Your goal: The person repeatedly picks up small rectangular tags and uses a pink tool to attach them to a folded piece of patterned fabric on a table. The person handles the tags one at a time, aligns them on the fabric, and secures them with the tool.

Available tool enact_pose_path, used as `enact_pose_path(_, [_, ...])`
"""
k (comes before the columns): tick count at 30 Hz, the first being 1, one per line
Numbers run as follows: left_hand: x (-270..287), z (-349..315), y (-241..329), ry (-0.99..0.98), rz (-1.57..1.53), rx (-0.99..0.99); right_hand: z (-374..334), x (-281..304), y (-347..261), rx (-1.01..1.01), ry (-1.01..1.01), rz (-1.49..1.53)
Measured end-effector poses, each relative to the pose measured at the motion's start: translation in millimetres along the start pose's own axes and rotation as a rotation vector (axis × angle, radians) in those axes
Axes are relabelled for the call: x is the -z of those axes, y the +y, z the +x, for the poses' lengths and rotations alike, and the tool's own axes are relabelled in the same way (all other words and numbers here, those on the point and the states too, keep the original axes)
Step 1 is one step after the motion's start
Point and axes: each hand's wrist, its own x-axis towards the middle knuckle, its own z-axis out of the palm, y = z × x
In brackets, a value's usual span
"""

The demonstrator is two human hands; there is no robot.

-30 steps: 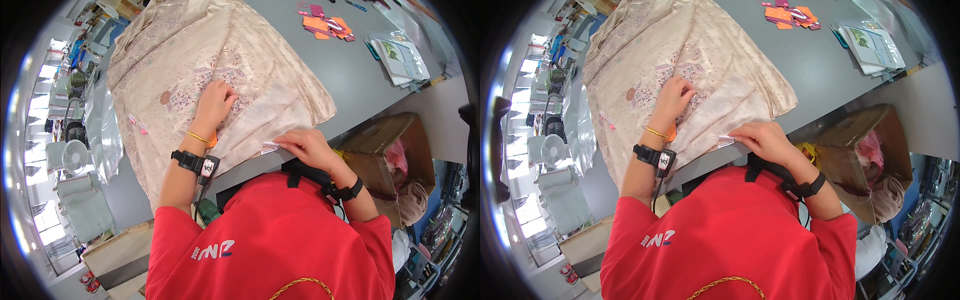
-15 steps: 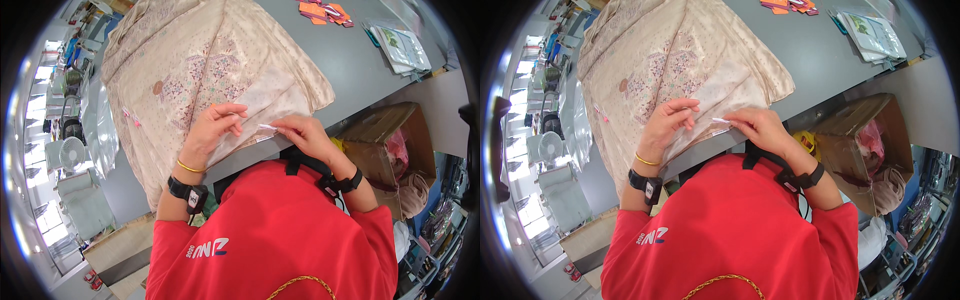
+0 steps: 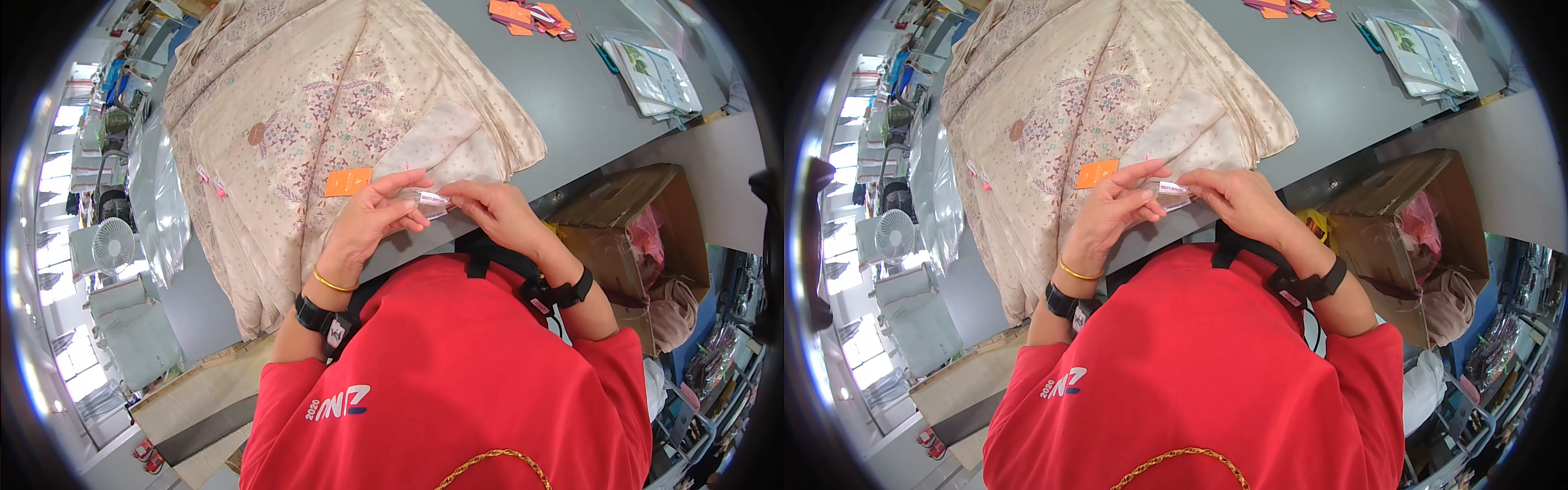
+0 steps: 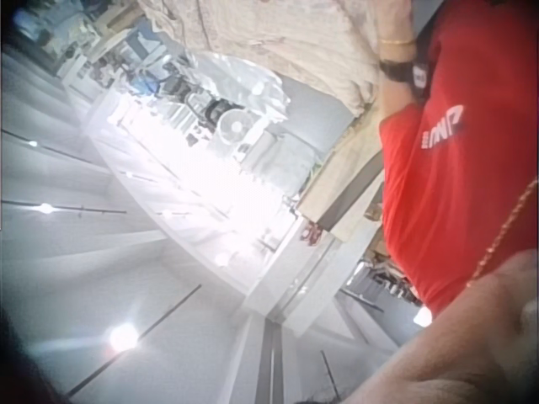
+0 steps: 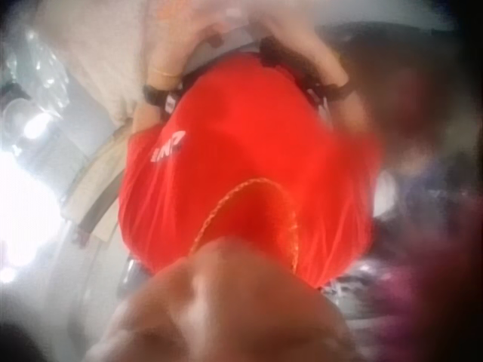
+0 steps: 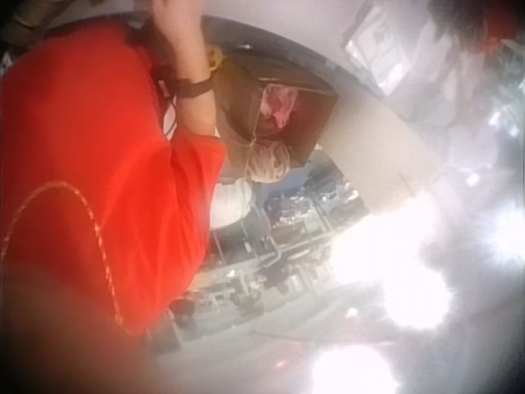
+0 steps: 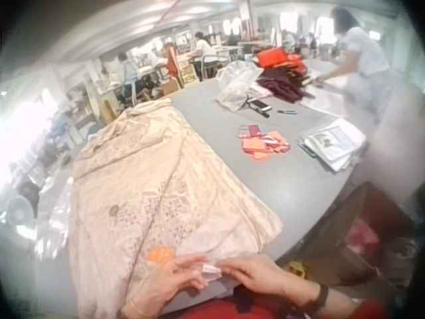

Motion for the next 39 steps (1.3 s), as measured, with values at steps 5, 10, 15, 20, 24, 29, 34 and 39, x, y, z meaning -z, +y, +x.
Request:
enact_pose_path(5, [-0.2,-1.6,1.1,0.003,0.012,-0.007,0.7,0.6,1.6,-0.003,-0.025,-0.01])
enact_pose_path(10, [2.3,1.8,-5.4,-0.004,0.011,0.02,0.5,-0.2,2.7,0.021,-0.014,0.032])
enact_pose_path(15, [6.2,2.8,-6.7,-0.022,0.01,0.036,-9.6,10.8,-0.6,0.081,-0.022,-0.073])
enact_pose_path(20, [-1.9,4.8,-6.0,-0.062,0.219,-0.025,-40.6,38.0,-2.7,0.016,-0.052,-0.22])
enact_pose_path(24, [-17.7,10.8,-9.8,-0.041,0.764,-0.312,-65.3,57.8,2.7,0.02,0.026,-0.348])
enact_pose_path(29, [-37.0,23.0,-19.0,0.02,1.269,-0.669,-69.8,56.2,11.1,0.072,0.192,-0.587])
enact_pose_path(34, [-38.8,26.3,-18.9,0.042,1.118,-0.491,-45.8,21.0,3.6,0.055,0.311,-0.568])
enact_pose_path(39, [-35.1,25.8,-16.1,0.0,1.145,-0.522,-15.1,2.4,-4.9,0.043,0.214,-0.229])
